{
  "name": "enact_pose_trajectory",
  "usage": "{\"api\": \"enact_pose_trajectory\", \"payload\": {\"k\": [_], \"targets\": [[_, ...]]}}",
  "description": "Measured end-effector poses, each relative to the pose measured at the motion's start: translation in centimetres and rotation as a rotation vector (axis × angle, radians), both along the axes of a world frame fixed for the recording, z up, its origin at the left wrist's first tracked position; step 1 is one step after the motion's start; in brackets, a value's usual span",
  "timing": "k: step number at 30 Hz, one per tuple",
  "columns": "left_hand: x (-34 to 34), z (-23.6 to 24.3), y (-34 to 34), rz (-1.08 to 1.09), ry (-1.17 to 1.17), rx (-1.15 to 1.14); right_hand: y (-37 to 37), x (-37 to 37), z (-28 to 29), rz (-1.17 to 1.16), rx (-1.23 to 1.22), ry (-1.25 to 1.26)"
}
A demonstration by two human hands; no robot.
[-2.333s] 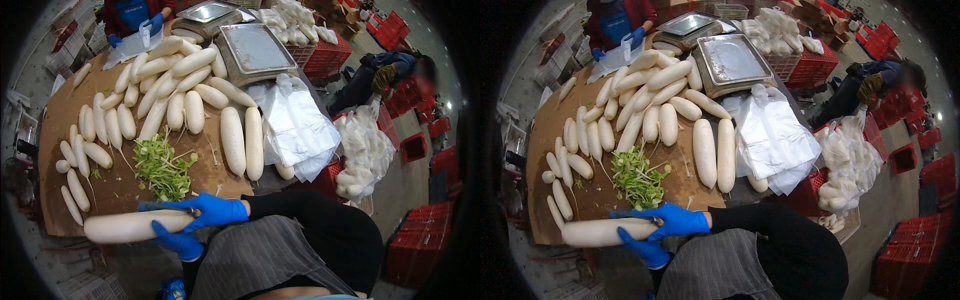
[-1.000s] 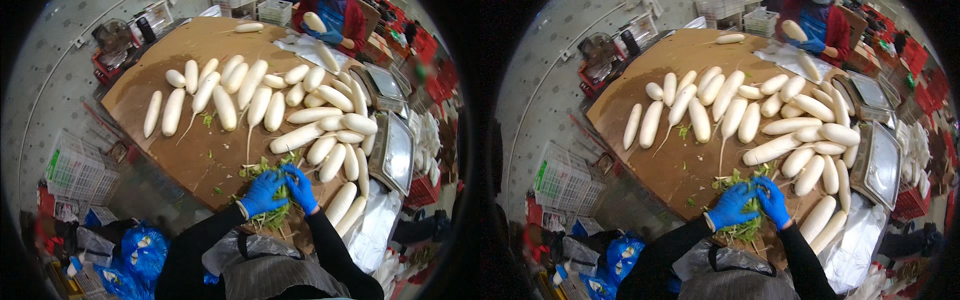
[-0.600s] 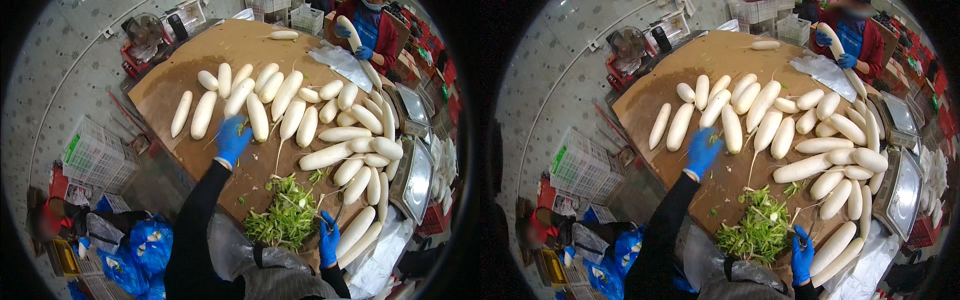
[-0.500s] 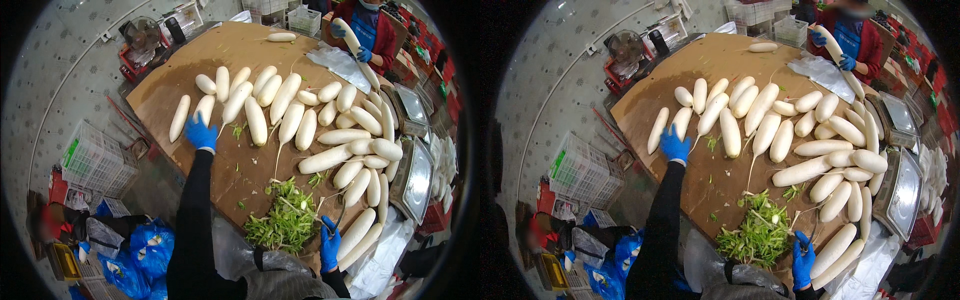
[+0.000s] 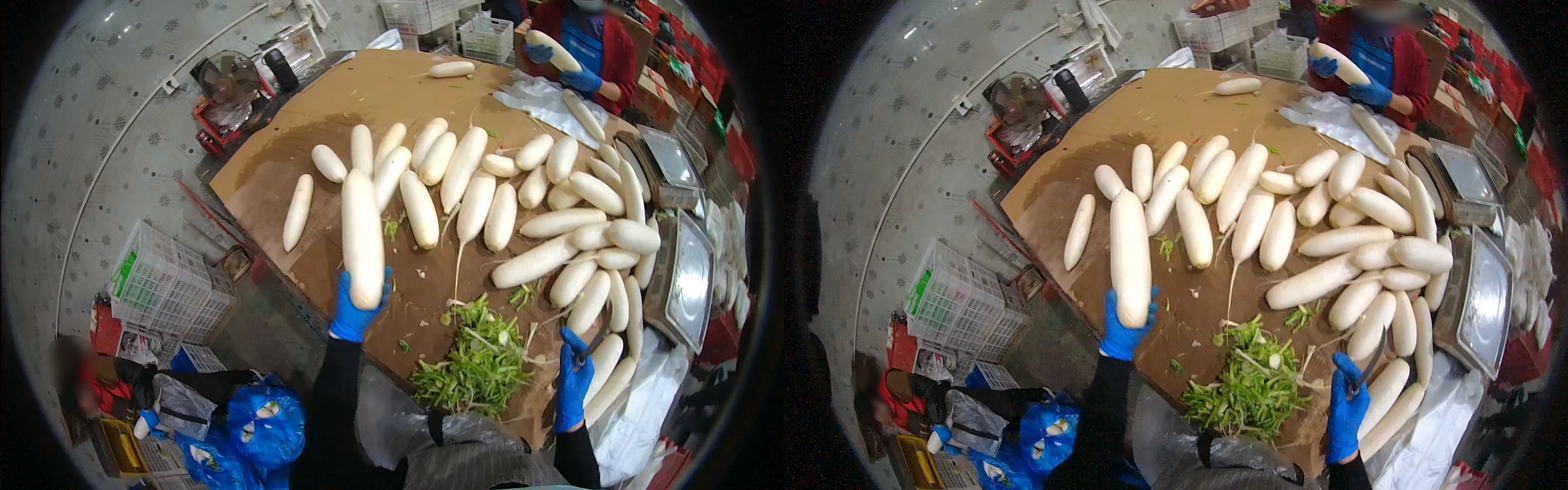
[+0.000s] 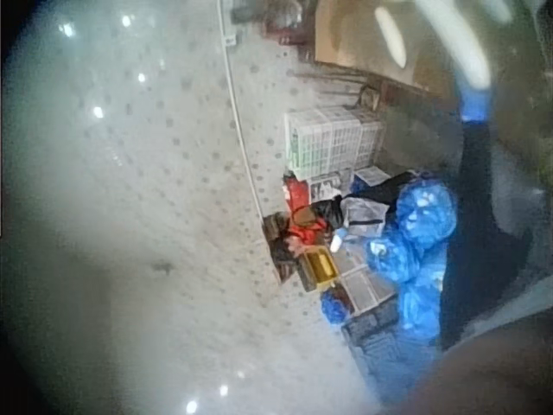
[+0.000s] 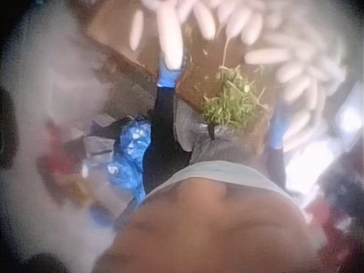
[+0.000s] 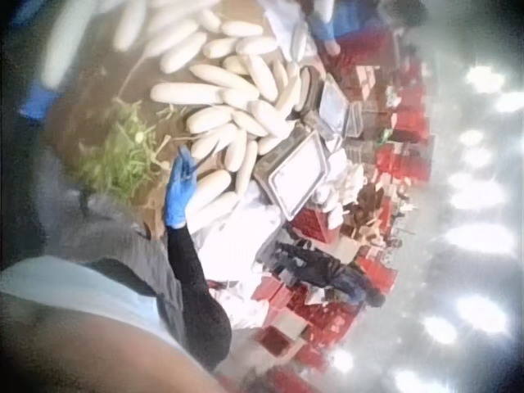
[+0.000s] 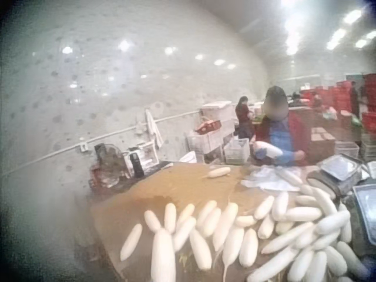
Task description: The person trims the green tops and root ends off white radishes using a knife. They handle each radish one at a time, cut the ends, and place the trimmed radishes into a plastic bag on a digital scale.
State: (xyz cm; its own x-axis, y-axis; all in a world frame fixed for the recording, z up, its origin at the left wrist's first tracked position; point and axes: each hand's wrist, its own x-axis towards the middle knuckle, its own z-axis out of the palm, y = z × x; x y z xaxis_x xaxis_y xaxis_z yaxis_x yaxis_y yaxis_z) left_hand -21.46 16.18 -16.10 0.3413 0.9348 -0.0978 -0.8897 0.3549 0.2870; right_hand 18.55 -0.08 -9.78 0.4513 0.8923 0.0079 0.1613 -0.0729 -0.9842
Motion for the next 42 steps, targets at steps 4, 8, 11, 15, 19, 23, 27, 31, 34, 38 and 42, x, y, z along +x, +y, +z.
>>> {"api": "enact_pose_trajectory", "payload": {"k": [4, 8, 11, 15, 19, 23, 27, 31, 34, 38, 42], "targets": [[5.6, 0.9, -5.8, -0.176, -0.044, 0.146, 0.8, -0.9, 0.9, 0.127, 0.083, 0.099], [9.1, 4.0, -8.7, -0.316, -0.047, 0.100, 0.8, -2.5, 5.1, 0.300, -0.016, 0.319], [9.4, 6.2, -8.7, -0.530, 0.079, 0.076, 1.7, -1.6, 6.0, 0.327, 0.041, 0.253], [10.0, 9.0, -9.6, -0.710, 0.324, 0.045, 4.6, 0.3, 7.8, 0.341, 0.005, 0.263], [10.7, 11.1, -10.9, -0.832, 0.782, 0.111, 5.0, 2.2, 5.9, 0.474, -0.062, 0.403], [10.9, 11.1, -11.7, -0.522, 0.666, 0.084, 2.2, 3.0, 2.3, 0.330, -0.140, 0.446], [11.7, 9.1, -10.7, -0.384, 0.704, 0.023, -0.8, 1.5, 0.4, 0.184, -0.118, 0.555], [13.2, 8.2, -9.6, -0.334, 0.508, -0.126, -2.3, 2.1, 2.8, 0.092, -0.037, 0.607], [16.0, 8.9, -6.9, -0.199, 0.350, -0.206, -3.6, 2.5, 3.5, 0.062, 0.013, 0.552], [20.0, 8.1, 0.3, -0.099, -0.024, -0.112, -5.8, 3.2, 1.2, 0.061, -0.034, 0.482], [24.9, 6.7, 5.8, 0.070, 0.129, 0.030, -7.1, 3.1, 1.0, 0.037, -0.100, 0.543]]}}
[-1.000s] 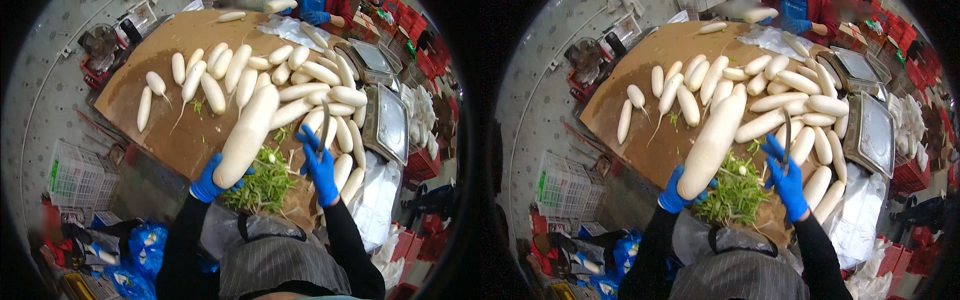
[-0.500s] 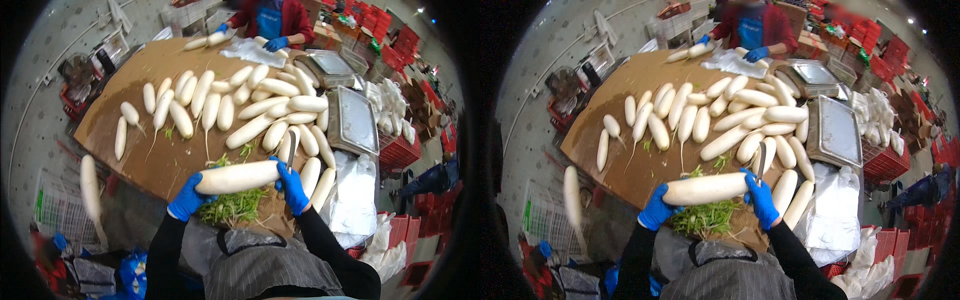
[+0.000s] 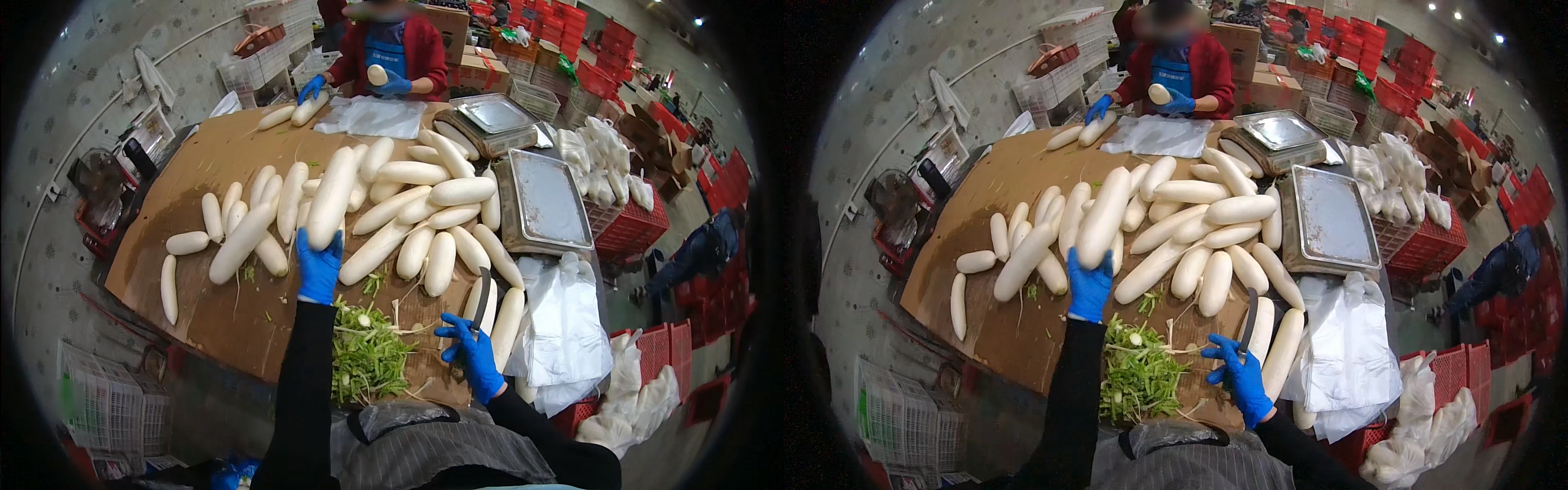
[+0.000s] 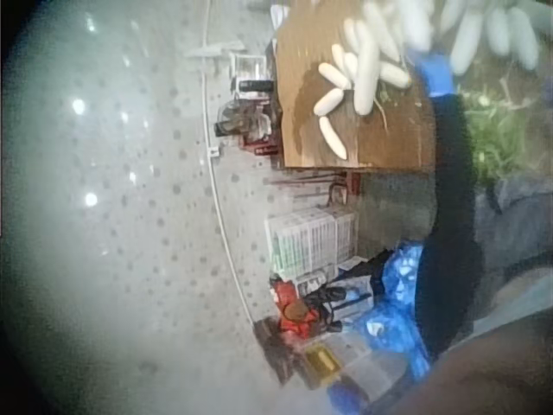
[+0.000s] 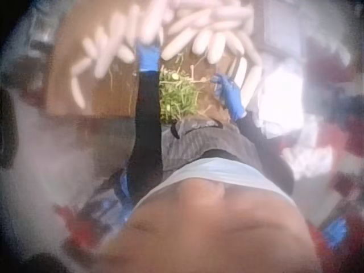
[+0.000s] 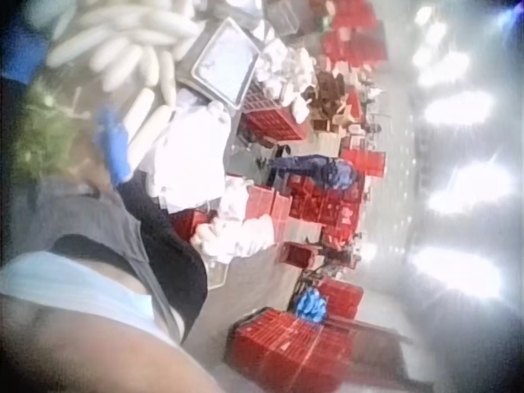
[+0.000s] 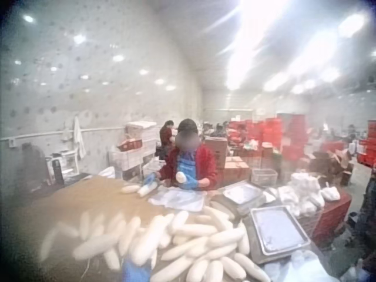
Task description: The person trims the green tops and root ends off white radishes using a knife. They handle each radish one at a time, cut the ends, and place the trimmed radishes into a plastic bag on a digital scale.
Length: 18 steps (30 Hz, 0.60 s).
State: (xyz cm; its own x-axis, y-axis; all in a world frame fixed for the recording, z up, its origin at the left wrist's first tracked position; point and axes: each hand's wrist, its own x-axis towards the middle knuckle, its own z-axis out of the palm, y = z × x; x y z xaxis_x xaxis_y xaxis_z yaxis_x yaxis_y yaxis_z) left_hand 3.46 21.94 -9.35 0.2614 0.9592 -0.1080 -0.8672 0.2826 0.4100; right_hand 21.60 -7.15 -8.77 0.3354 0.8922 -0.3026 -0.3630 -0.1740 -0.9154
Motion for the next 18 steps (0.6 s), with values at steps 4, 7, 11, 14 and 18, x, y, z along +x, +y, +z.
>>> {"api": "enact_pose_trajectory", "payload": {"k": [4, 7, 11, 14, 18], "targets": [[-1.0, -4.8, 4.5, 0.080, 1.547, 0.696, 0.0, -0.7, -0.1, 0.033, -0.012, 0.064], [0.3, -5.0, 4.2, -0.212, 1.377, 0.659, 0.3, -1.1, 0.8, 0.108, -0.042, 0.051], [2.5, -3.6, 2.6, -0.064, 1.509, 0.711, -0.1, -1.8, -0.1, 0.154, -0.053, 0.083], [8.3, -1.1, 1.6, 0.088, 1.478, 0.931, -0.8, -2.4, -1.1, 0.150, -0.098, 0.146], [17.4, 0.7, 3.0, 0.210, 1.440, 1.468, -1.7, -2.8, -2.1, 0.201, -0.111, 0.196]]}}
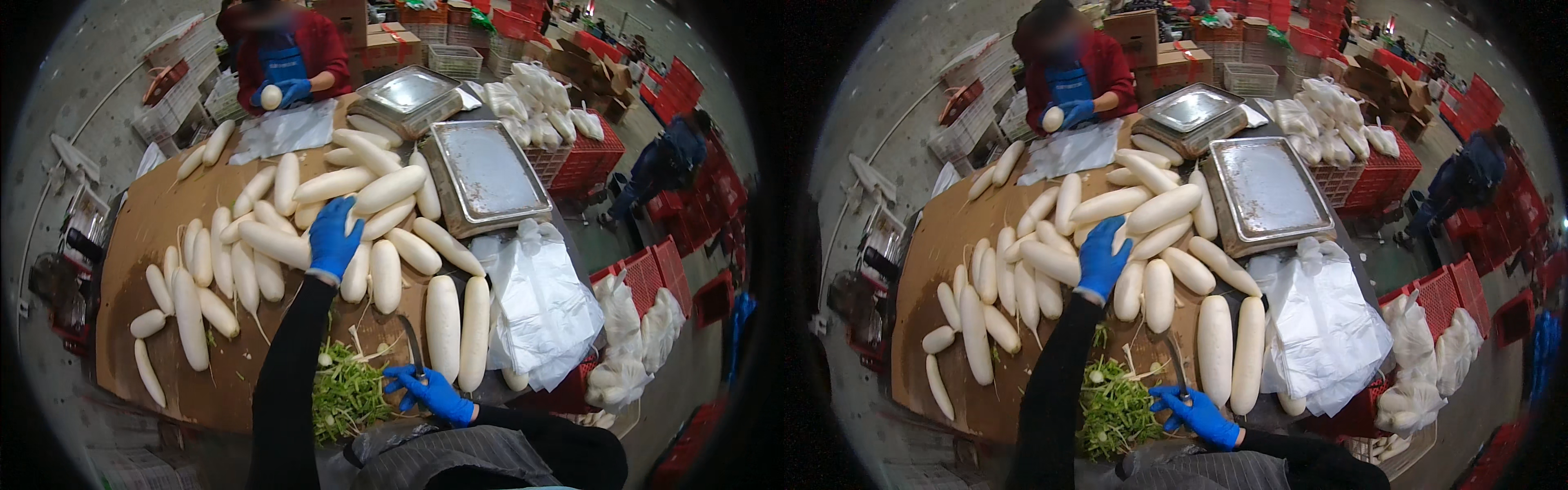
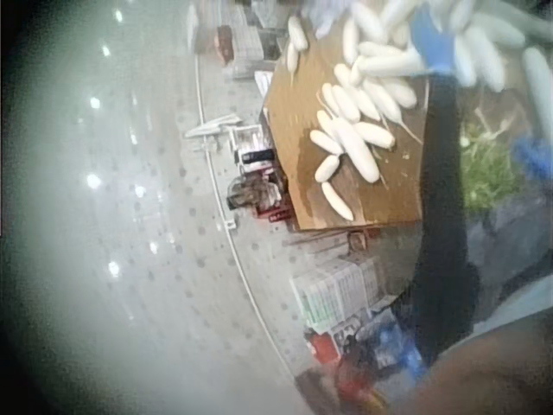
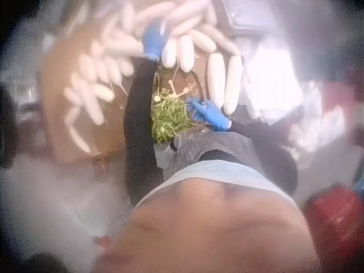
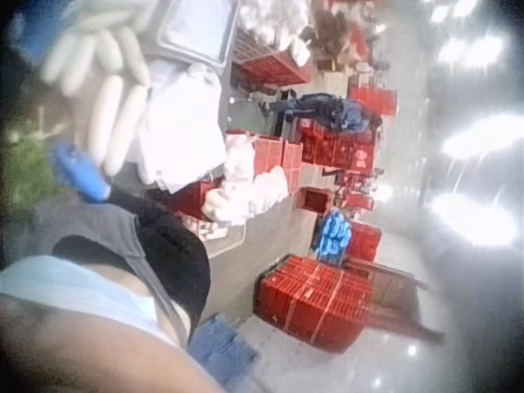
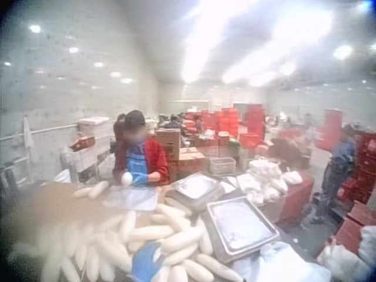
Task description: The person trims the green tops and root ends off white radishes using a knife. They handle each radish one at a time, cut the ends, and place the trimmed radishes into a plastic bag on a digital scale.
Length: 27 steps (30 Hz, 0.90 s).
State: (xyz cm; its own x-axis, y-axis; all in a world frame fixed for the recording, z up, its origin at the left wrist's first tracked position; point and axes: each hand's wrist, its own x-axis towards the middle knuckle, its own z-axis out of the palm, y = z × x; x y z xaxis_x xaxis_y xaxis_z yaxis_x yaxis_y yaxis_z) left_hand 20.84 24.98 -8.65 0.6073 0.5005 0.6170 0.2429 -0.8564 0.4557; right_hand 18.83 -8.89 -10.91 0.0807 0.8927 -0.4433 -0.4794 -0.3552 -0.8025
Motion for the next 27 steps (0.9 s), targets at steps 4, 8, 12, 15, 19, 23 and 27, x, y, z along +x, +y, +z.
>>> {"api": "enact_pose_trajectory", "payload": {"k": [4, 8, 12, 15, 19, 23, 27], "targets": [[7.1, -2.2, 2.3, 0.125, 0.401, 0.172, -0.1, 0.5, 1.0, -0.008, -0.022, 0.060], [9.8, -2.2, 3.2, 0.179, 0.546, -0.026, -0.1, 1.5, 1.2, -0.129, 0.051, 0.135], [8.7, -2.6, 3.2, 0.134, 0.356, -0.154, 0.2, 3.9, 1.1, -0.130, -0.003, 0.087], [6.4, -4.0, 5.2, -0.015, -0.071, -0.436, 0.5, 4.6, 2.0, -0.144, -0.025, 0.074], [2.5, 0.2, 3.0, -0.115, -0.368, -1.414, 0.7, 5.4, 2.4, -0.195, -0.007, 0.057], [-2.2, -2.1, 2.2, -0.303, -0.524, -1.647, 1.7, 5.6, 3.2, -0.142, 0.003, 0.039], [-3.9, -1.0, -2.9, -0.344, -0.546, -1.676, 2.1, 5.6, 3.7, -0.172, 0.008, 0.018]]}}
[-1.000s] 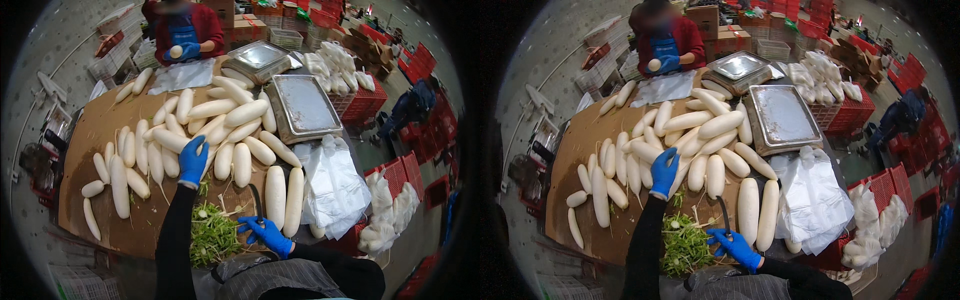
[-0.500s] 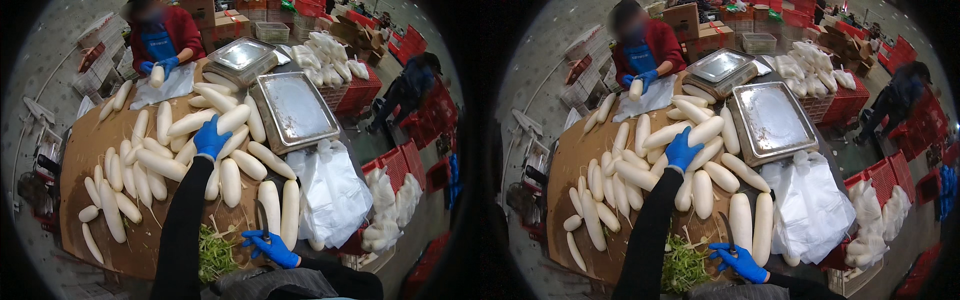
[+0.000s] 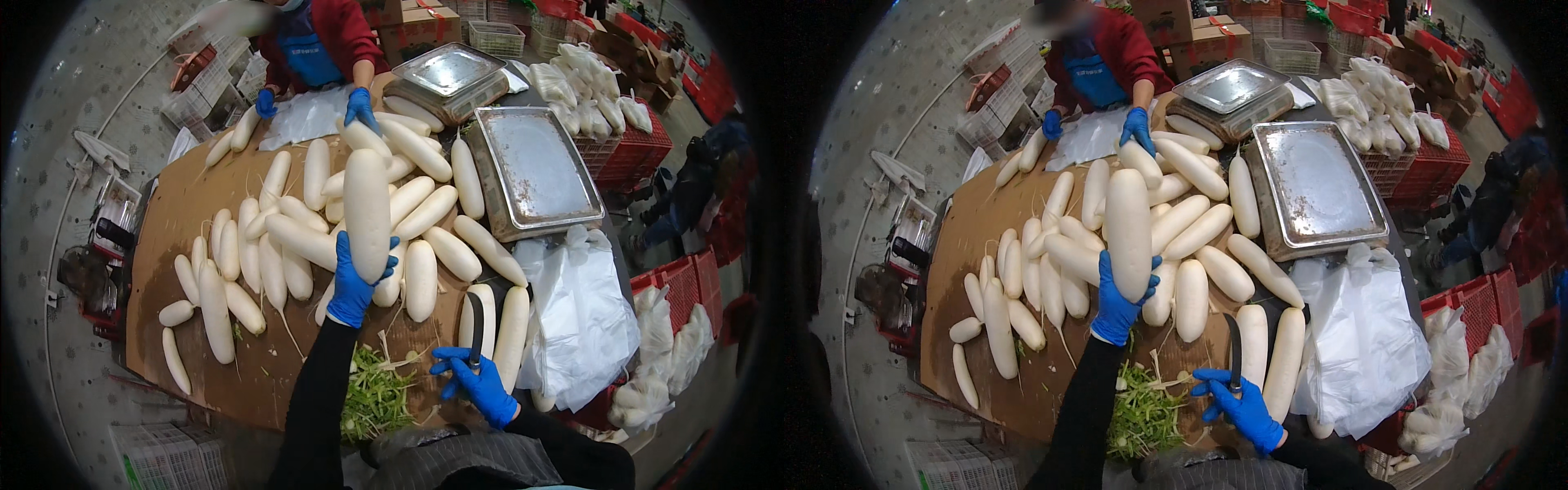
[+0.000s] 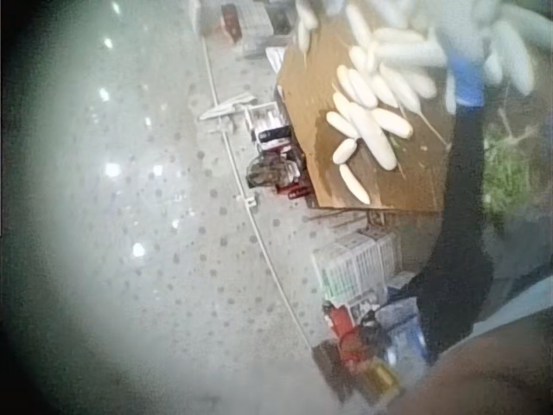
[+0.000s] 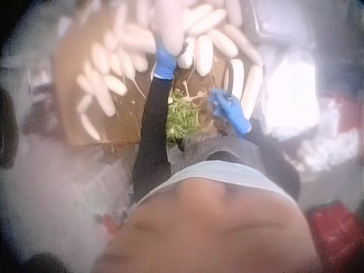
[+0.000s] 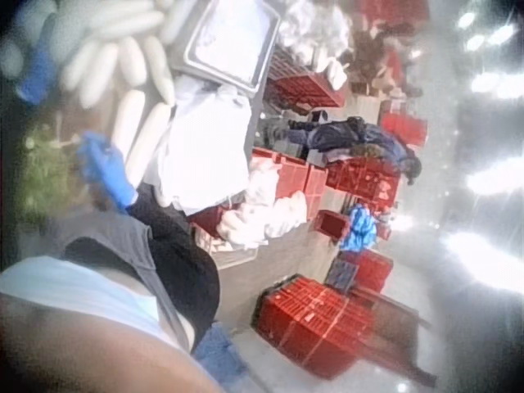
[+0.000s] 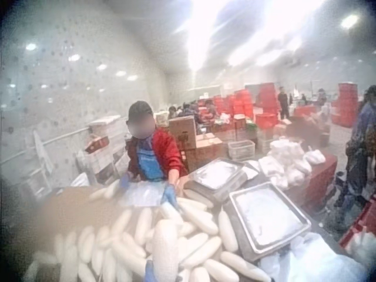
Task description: The person trims the green tops and root ends off white radishes using a knife. They handle each radish one at a time, cut the ends, and place the trimmed radishes into a plastic bag on a digital scale.
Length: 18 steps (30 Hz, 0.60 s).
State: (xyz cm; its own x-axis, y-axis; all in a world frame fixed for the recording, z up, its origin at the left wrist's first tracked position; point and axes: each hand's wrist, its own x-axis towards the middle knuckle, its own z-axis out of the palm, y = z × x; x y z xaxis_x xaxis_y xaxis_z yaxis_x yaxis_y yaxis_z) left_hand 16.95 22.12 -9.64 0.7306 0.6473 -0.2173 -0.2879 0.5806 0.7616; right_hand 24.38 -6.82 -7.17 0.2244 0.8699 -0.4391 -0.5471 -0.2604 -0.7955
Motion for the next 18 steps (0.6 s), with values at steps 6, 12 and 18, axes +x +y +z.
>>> {"api": "enact_pose_trajectory", "payload": {"k": [6, 12, 18], "targets": [[-0.5, 0.6, -7.8, 0.001, -0.055, -0.006, 0.7, 0.5, 0.5, -0.156, 0.109, -0.217], [-0.7, 2.3, -18.0, 0.204, 0.020, 0.163, 3.9, -0.9, -1.3, -0.319, 0.507, -0.419], [-2.0, 2.6, -21.2, 0.289, 0.030, 0.364, 0.3, 0.5, 1.0, -0.142, 0.196, -0.243]]}}
